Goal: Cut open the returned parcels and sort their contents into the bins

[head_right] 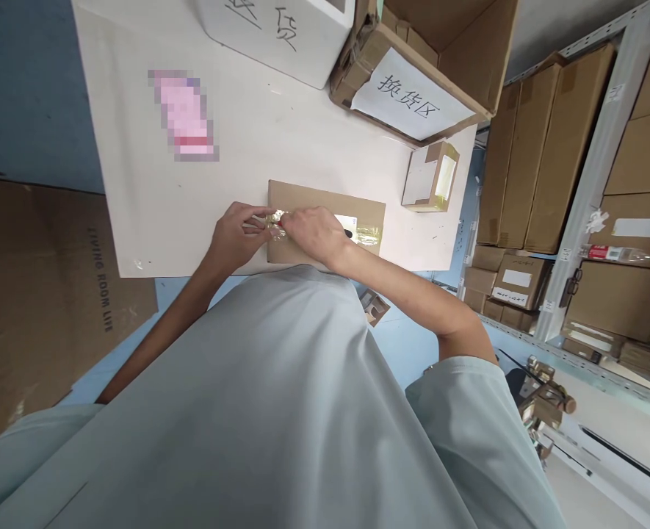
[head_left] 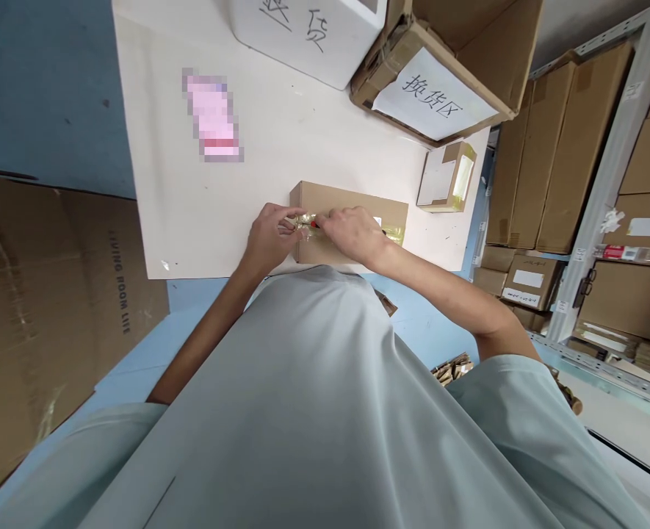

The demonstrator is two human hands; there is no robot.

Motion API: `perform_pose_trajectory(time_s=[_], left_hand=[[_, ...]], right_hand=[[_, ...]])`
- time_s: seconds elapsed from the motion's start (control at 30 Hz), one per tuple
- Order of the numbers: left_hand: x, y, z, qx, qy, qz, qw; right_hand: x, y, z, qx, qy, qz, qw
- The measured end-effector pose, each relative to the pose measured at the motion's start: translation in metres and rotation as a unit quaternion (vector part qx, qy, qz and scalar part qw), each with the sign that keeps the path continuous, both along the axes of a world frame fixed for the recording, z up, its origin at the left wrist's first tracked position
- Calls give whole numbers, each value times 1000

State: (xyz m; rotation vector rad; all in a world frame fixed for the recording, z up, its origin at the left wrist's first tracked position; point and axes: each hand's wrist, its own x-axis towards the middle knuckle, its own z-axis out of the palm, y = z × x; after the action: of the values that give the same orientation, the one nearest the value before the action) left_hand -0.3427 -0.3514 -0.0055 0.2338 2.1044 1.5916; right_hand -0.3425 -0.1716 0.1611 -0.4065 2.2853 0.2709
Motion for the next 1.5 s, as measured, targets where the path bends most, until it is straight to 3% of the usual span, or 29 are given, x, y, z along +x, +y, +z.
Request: perform_pose_trajectory(time_s=[0.43, 1.1, 1.33, 1.5], left_hand=[[11, 14, 11, -27, -13, 30, 999], [31, 43, 26, -112, -38, 131, 984], [27, 51, 37, -164, -47, 123, 978], [30, 65, 44, -189, -47, 137, 971]], right_hand=[[21, 55, -3, 18, -12, -10, 1000], [87, 228, -4, 57, -71, -87, 992], [100, 252, -14, 4, -63, -102, 993], [108, 263, -10, 6, -82, -114, 990]])
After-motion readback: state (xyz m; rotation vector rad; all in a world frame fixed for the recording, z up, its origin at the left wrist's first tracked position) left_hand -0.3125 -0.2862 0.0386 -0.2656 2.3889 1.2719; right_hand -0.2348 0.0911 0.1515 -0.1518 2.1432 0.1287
